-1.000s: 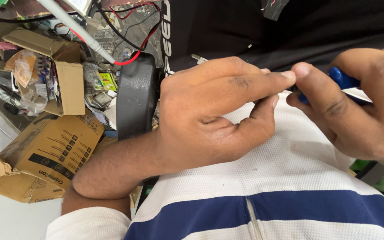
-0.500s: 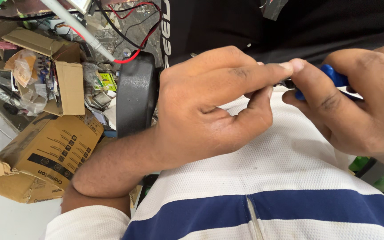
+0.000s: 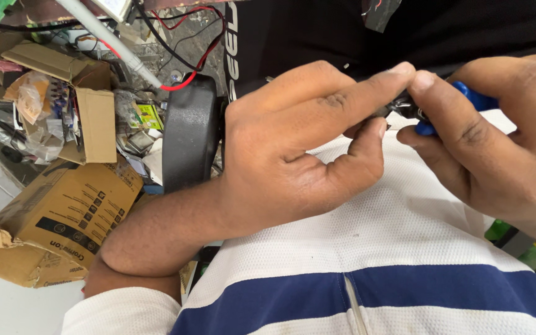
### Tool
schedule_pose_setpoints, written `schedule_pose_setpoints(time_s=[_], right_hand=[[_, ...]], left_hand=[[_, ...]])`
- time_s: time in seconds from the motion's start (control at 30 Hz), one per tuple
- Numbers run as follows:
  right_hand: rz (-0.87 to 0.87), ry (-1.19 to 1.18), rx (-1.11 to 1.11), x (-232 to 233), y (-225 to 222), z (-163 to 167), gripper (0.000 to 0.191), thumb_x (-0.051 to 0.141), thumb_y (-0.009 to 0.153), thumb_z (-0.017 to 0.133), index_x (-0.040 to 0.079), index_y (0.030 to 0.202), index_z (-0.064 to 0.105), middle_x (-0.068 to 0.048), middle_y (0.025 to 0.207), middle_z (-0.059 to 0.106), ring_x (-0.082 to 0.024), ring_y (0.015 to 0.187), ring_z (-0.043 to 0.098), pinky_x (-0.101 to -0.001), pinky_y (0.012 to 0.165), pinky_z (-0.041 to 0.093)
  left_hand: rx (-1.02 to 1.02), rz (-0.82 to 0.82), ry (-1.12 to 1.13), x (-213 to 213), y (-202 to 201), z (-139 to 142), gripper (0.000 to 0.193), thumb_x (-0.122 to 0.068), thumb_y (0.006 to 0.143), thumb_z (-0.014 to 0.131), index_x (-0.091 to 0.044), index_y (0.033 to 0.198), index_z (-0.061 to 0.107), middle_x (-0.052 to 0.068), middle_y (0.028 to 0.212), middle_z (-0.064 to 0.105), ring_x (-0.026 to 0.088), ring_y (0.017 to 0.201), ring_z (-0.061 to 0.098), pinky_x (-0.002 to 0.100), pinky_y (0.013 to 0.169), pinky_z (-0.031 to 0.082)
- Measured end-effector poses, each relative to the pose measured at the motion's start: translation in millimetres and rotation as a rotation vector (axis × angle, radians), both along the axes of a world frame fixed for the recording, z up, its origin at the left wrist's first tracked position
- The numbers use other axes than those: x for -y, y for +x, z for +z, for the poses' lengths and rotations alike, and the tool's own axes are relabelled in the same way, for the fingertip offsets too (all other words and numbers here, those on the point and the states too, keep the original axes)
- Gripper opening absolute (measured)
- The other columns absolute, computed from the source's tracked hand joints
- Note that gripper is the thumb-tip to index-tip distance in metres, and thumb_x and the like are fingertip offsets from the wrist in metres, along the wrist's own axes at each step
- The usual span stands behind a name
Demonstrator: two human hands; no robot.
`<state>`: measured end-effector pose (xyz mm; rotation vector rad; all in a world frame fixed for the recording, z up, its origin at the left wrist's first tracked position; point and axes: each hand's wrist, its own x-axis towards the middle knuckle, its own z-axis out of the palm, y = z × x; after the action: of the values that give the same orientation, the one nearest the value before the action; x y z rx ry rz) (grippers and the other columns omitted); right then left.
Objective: The person uses wire cutters to trim a small connector and then uses a soldering iron to solder the connector onto a mobile phone battery. The person handles the connector, wire cutters, soldering iron, and the phone battery throughout the process.
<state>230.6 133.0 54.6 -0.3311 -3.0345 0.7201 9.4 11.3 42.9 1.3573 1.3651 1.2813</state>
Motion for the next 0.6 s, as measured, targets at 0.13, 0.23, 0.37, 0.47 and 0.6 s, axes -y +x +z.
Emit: schedule_pose_setpoints(time_s=[0.13,0.23,0.37,0.47,0.6], right_hand=[[-0.006,0.062,-0.05,0.2,-3.4,4.0,0.054,0.025,0.083,0.081,-0.008,0.124,0.067,-0.022,0.084,0.069,-0.023,0.063,0.062,-0.0326,0.054,0.047],[-0.017,0.071,-0.086,0.5,-5.6,5.5,0.052,0.026,0.084,0.084,-0.007,0.122,0.067,-0.025,0.088,0.068,-0.026,0.065,0.062,-0.0356,0.056,0.048],[-0.016,0.071,-0.06,1.0,-8.2,5.8,0.051,0.026,0.083,0.084,-0.007,0.119,0.069,-0.023,0.09,0.067,-0.024,0.067,0.062,-0.0331,0.056,0.048],[-0.036,-0.001,-0.029,1.8,-10.2,6.5,0.048,0.024,0.082,0.081,-0.009,0.116,0.069,-0.023,0.09,0.067,-0.021,0.064,0.061,-0.0295,0.052,0.047],[-0.041,0.055,-0.067,3.4,-11.9,7.5,0.045,0.022,0.085,0.08,-0.008,0.116,0.067,-0.023,0.09,0.067,-0.024,0.064,0.062,-0.0316,0.052,0.048]], left_hand=[[-0.038,0.016,0.008,0.4,2.1,0.7,0.034,0.009,0.103,0.07,-0.005,0.133,0.062,0.003,0.094,0.066,0.008,0.078,0.065,0.019,0.067,0.055],[-0.069,0.012,0.019,-0.1,2.3,-0.4,0.033,0.009,0.102,0.073,-0.004,0.131,0.064,0.004,0.091,0.066,0.009,0.075,0.064,0.02,0.064,0.053],[-0.12,0.043,0.048,0.1,6.9,-2.6,0.037,0.01,0.1,0.073,-0.006,0.133,0.065,0.003,0.093,0.066,0.01,0.075,0.064,0.021,0.066,0.054],[-0.179,0.074,0.068,4.0,10.4,-0.8,0.042,0.01,0.097,0.068,-0.009,0.134,0.063,0.003,0.099,0.065,0.011,0.081,0.065,0.022,0.072,0.057],[-0.216,0.085,0.081,6.6,12.9,-1.7,0.043,0.01,0.097,0.069,-0.009,0.136,0.061,0.005,0.104,0.065,0.013,0.085,0.067,0.022,0.077,0.06]])
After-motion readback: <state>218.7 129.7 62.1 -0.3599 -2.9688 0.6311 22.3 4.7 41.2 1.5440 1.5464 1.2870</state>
